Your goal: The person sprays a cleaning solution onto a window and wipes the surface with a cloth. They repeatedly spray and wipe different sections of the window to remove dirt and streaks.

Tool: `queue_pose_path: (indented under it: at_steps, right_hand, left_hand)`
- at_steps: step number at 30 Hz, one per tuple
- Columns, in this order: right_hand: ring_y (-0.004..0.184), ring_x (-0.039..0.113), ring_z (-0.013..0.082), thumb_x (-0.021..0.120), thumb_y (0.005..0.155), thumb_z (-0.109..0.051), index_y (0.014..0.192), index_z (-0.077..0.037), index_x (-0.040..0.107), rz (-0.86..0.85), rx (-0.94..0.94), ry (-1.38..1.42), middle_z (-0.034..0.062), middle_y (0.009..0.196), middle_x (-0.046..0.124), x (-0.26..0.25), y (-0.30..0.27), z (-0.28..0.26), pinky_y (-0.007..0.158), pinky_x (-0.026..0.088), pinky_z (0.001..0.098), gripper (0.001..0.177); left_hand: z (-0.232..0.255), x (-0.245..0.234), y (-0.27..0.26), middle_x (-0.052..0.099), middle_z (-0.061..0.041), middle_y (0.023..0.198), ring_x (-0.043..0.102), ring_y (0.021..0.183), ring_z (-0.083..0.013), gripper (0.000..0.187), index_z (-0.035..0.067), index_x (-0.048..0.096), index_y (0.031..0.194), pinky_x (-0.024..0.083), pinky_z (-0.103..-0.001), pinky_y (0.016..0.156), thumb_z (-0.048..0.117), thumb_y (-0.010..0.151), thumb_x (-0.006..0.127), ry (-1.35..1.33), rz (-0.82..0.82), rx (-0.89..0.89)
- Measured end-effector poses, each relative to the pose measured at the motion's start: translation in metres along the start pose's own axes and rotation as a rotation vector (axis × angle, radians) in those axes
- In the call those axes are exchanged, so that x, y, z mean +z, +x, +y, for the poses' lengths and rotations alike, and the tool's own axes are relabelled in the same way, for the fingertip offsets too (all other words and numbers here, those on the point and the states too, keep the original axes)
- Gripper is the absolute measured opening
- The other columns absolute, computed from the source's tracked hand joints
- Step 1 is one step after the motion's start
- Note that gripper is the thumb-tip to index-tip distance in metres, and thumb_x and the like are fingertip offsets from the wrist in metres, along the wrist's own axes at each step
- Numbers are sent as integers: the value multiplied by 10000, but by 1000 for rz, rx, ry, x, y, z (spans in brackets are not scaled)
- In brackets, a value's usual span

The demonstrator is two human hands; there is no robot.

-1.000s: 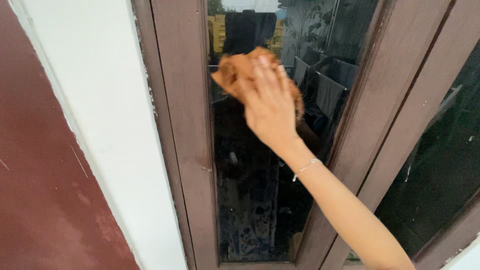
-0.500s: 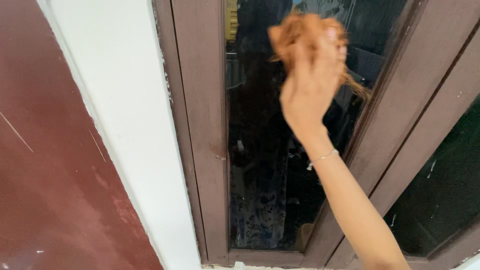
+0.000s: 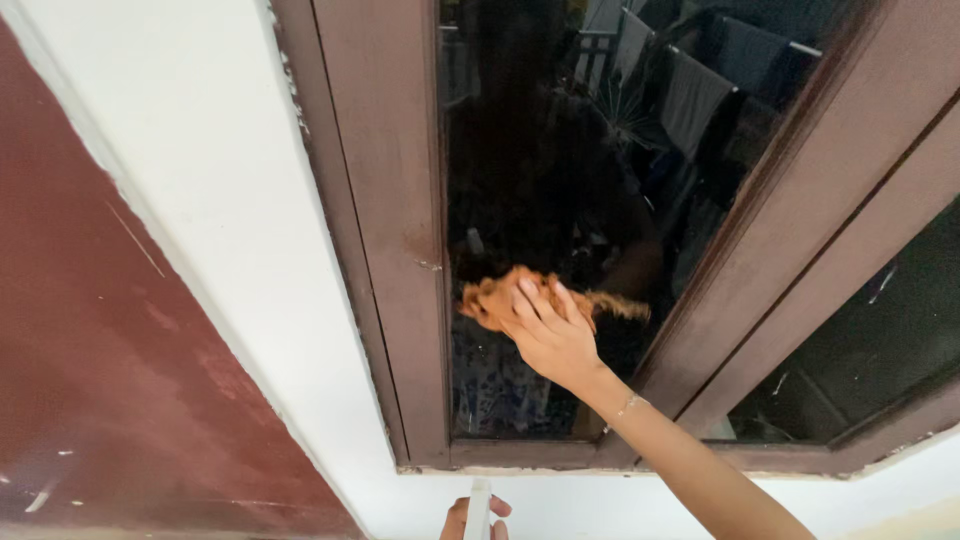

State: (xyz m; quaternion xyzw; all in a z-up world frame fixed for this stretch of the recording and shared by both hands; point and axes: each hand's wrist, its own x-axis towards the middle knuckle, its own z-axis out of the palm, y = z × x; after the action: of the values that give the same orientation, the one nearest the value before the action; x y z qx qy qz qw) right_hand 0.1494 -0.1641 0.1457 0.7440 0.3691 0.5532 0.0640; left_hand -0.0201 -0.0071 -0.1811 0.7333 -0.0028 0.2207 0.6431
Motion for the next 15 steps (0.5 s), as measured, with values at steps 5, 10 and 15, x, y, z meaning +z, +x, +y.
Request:
queue_pose_path:
  at_steps: [5, 10, 15]
  right_hand:
    - [1402, 498, 297, 706, 903, -203, 1083, -205, 727, -10, 47, 27, 144, 1361, 597, 14, -79, 19, 1175, 347, 599, 182]
    - [1487, 352, 456, 629, 914, -151, 1214, -69, 689, 104, 329, -25, 283, 1513, 426, -14, -41, 70, 1221, 251, 677, 316]
    - [1565, 309, 444, 541, 1046, -45, 1411, 11, 642, 290, 503, -35, 274, 1602, 394, -52, 61, 102, 1305, 228, 614, 383]
  left_hand:
    - [41, -7, -1, 739, -20, 828, 624, 596, -68, 116, 101, 656, 961, 550, -285, 664, 188, 889, 684, -24, 32, 9]
    - [44, -11, 0, 749, -27, 813, 591, 524, -61, 170, 97, 618, 969, 536, -290, 582, 217, 871, 688, 1, 52, 30]
    - [19, -27, 11, 769, -70, 835, 601, 543, -62, 135, 75, 691, 930, 542, -279, 583, 196, 885, 728, 54, -92, -86]
